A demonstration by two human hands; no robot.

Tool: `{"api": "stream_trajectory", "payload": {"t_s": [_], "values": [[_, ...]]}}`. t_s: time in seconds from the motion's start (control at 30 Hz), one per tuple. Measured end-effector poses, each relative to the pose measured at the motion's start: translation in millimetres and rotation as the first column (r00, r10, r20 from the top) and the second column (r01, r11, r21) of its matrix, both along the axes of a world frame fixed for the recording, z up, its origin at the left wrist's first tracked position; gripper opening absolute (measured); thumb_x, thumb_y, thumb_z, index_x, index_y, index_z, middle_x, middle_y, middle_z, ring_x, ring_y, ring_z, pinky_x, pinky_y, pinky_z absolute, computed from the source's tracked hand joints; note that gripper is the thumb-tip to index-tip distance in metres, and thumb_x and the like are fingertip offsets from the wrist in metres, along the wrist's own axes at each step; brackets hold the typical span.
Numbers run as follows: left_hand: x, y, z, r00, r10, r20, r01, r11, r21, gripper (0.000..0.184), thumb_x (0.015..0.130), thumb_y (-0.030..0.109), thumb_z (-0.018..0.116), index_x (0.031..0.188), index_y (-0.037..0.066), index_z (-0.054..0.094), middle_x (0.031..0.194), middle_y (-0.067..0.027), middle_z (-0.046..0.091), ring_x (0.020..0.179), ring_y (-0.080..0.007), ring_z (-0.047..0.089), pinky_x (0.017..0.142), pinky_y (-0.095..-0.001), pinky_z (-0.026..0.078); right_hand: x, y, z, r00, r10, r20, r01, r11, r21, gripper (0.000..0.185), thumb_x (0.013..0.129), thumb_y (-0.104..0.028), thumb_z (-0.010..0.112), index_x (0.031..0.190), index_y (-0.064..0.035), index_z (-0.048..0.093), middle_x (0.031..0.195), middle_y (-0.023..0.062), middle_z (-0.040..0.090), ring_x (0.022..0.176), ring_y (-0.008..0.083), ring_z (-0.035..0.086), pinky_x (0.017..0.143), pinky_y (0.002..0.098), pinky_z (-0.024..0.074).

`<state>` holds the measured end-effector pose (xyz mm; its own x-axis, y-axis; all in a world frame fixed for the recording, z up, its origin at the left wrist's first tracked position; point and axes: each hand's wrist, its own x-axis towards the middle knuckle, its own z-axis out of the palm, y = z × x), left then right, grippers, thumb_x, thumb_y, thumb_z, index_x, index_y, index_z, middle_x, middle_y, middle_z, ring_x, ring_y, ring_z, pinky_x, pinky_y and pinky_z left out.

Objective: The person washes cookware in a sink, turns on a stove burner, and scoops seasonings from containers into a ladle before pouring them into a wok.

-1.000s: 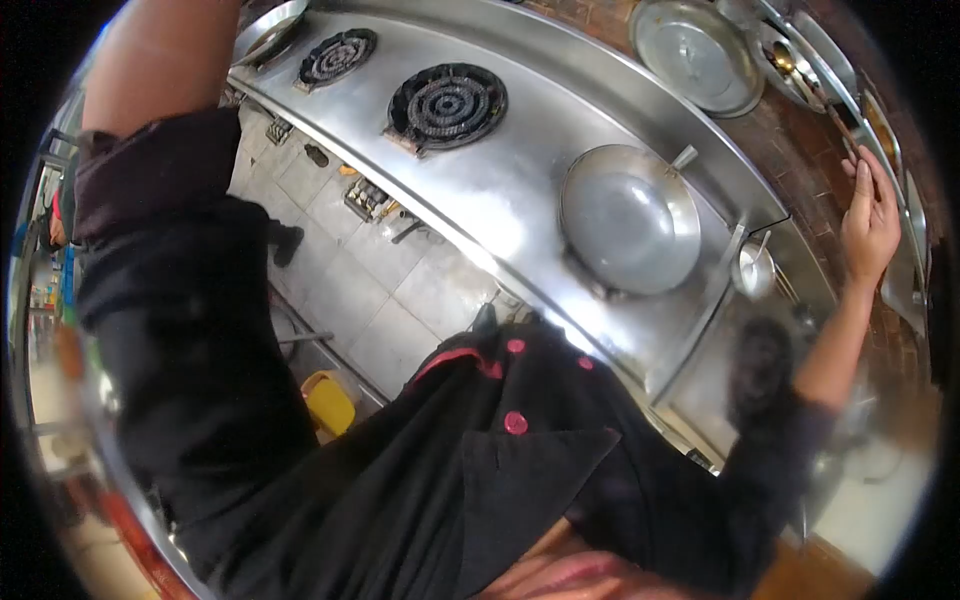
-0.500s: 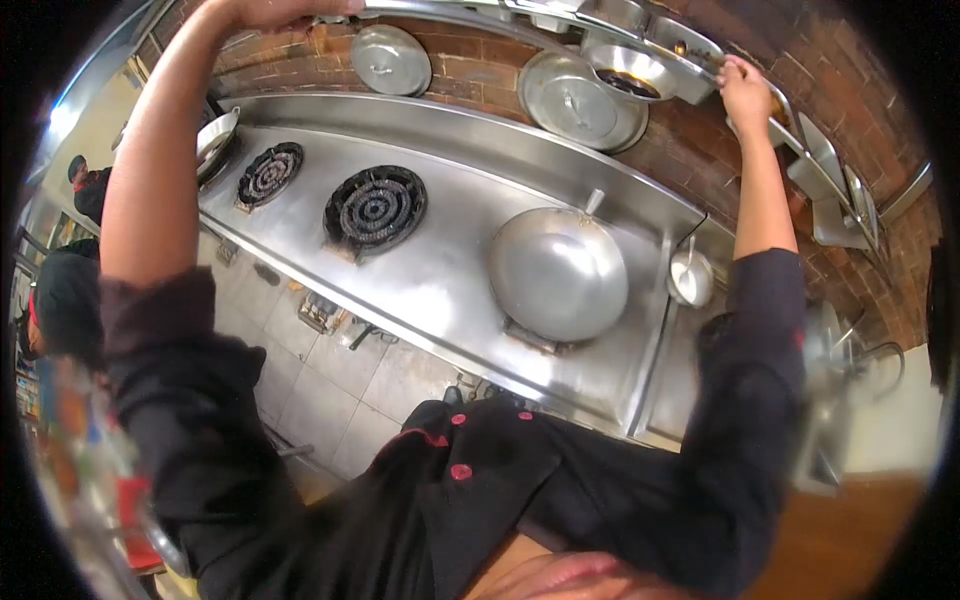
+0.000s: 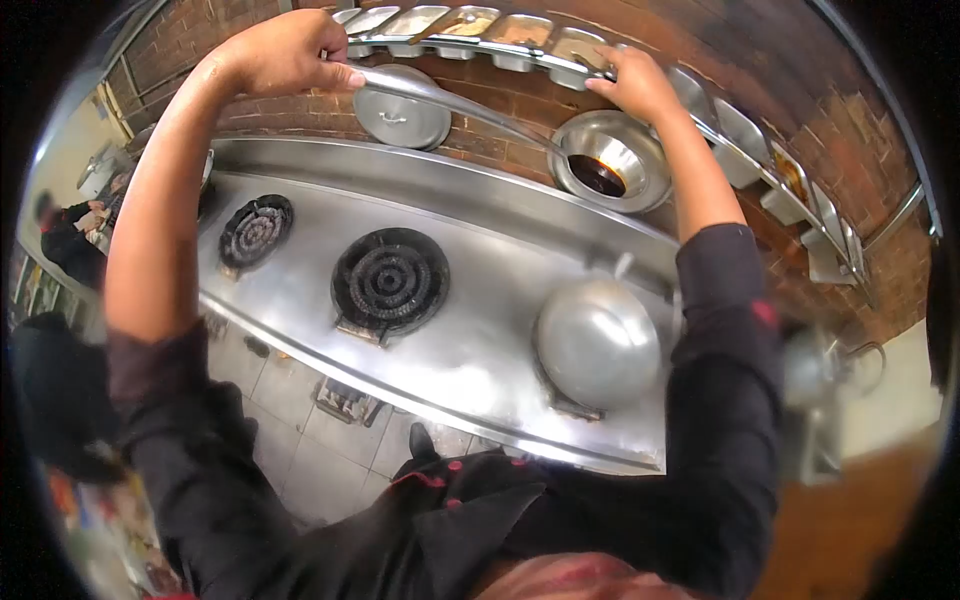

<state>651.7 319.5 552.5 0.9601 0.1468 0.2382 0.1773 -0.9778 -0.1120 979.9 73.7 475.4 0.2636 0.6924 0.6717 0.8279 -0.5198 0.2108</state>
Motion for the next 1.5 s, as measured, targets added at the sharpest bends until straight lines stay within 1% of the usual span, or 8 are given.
{"api": "stream_trajectory", "payload": {"t_s": [0.1, 0.37, 0.6, 0.67, 0.8, 0.87, 1.07, 1.5], "values": [[-2, 51, -9, 1.000, -0.029, 0.001, 0.029, 0.997, -0.072, 0.038, 0.074, 0.034, 0.073, 0.080, -0.002, 0.061, 0.062, -0.0117, 0.055, 0.062, -0.0206, 0.054, 0.059, -0.0358, 0.043, 8, 34, 9, 0.975, -0.102, -0.196, 0.092, 0.994, -0.060, 0.038, 0.078, -0.033, 0.066, 0.106, -0.0075, 0.065, 0.100, 0.0213, 0.064, 0.093, 0.0367, 0.060, 0.085, 0.0421, 0.0465], [13, 124, 2, 0.999, -0.040, -0.023, 0.039, 0.998, -0.049, 0.038, 0.074, 0.034, 0.073, 0.079, -0.002, 0.062, 0.064, -0.0141, 0.057, 0.063, -0.0227, 0.055, 0.060, -0.0366, 0.042, 24, 45, 6, 0.951, -0.005, -0.311, 0.159, 0.868, 0.471, 0.031, 0.081, -0.030, 0.058, 0.098, -0.0060, 0.068, 0.094, 0.0194, 0.066, 0.091, 0.0318, 0.064, 0.082, 0.0372, 0.0481], [29, 141, 2, 0.997, -0.079, -0.019, 0.074, 0.983, -0.166, 0.038, 0.074, 0.034, 0.072, 0.077, -0.002, 0.061, 0.061, -0.0111, 0.055, 0.059, -0.0205, 0.053, 0.056, -0.0363, 0.041, 38, 48, -11, 0.913, -0.011, -0.407, 0.278, 0.748, 0.603, 0.028, 0.080, -0.029, 0.057, 0.089, -0.0056, 0.070, 0.086, 0.0152, 0.069, 0.083, 0.0296, 0.065, 0.077, 0.0352, 0.0495], [32, 142, 2, 0.991, -0.129, -0.024, 0.124, 0.981, -0.152, 0.037, 0.074, 0.033, 0.072, 0.076, -0.002, 0.061, 0.060, -0.0096, 0.054, 0.059, -0.0191, 0.052, 0.056, -0.0358, 0.041, 51, 51, -14, 0.872, 0.162, -0.461, 0.229, 0.698, 0.678, 0.027, 0.080, -0.028, 0.056, 0.086, -0.0051, 0.070, 0.082, 0.0122, 0.069, 0.079, 0.0262, 0.066, 0.075, 0.0338, 0.0497], [37, 139, 3, 0.987, -0.156, -0.027, 0.151, 0.980, -0.129, 0.036, 0.074, 0.032, 0.072, 0.076, -0.002, 0.061, 0.060, -0.0095, 0.054, 0.059, -0.0188, 0.051, 0.056, -0.0356, 0.040, 48, 48, -15, 0.877, 0.179, -0.445, 0.213, 0.686, 0.696, 0.025, 0.080, -0.023, 0.056, 0.087, -0.0029, 0.069, 0.078, 0.0098, 0.070, 0.072, 0.0199, 0.066, 0.069, 0.0314, 0.0504], [37, 137, 2, 0.994, -0.113, -0.010, 0.109, 0.978, -0.177, 0.035, 0.074, 0.032, 0.072, 0.075, -0.002, 0.062, 0.060, -0.0103, 0.055, 0.059, -0.0192, 0.052, 0.056, -0.0358, 0.041, 42, 48, -13, 0.741, 0.418, -0.526, 0.219, 0.589, 0.778, 0.020, 0.082, -0.017, 0.056, 0.088, 0.0002, 0.066, 0.074, 0.0090, 0.068, 0.063, 0.0152, 0.063, 0.059, 0.0284, 0.0493], [33, 122, 7, 0.997, -0.070, -0.045, 0.063, 0.989, -0.133, 0.037, 0.074, 0.033, 0.073, 0.076, -0.002, 0.063, 0.062, -0.0120, 0.057, 0.060, -0.0202, 0.054, 0.057, -0.0361, 0.041, 29, 30, -4, 0.514, 0.708, -0.484, 0.235, 0.427, 0.873, 0.013, 0.085, -0.010, 0.056, 0.088, 0.0025, 0.059, 0.071, 0.0106, 0.063, 0.053, 0.0112, 0.053, 0.047, 0.0228, 0.0411], [20, 112, 25, 1.000, -0.024, -0.003, 0.023, 0.984, -0.175, 0.038, 0.076, 0.033, 0.072, 0.074, -0.002, 0.060, 0.057, -0.0059, 0.054, 0.054, -0.0150, 0.050, 0.051, -0.0319, 0.039, -62, -38, -34, 0.358, 0.845, -0.396, 0.186, 0.351, 0.918, 0.019, 0.088, -0.012, 0.055, 0.092, 0.0060, 0.059, 0.076, 0.0133, 0.064, 0.058, 0.0133, 0.057, 0.050, 0.0224, 0.0433]]}}
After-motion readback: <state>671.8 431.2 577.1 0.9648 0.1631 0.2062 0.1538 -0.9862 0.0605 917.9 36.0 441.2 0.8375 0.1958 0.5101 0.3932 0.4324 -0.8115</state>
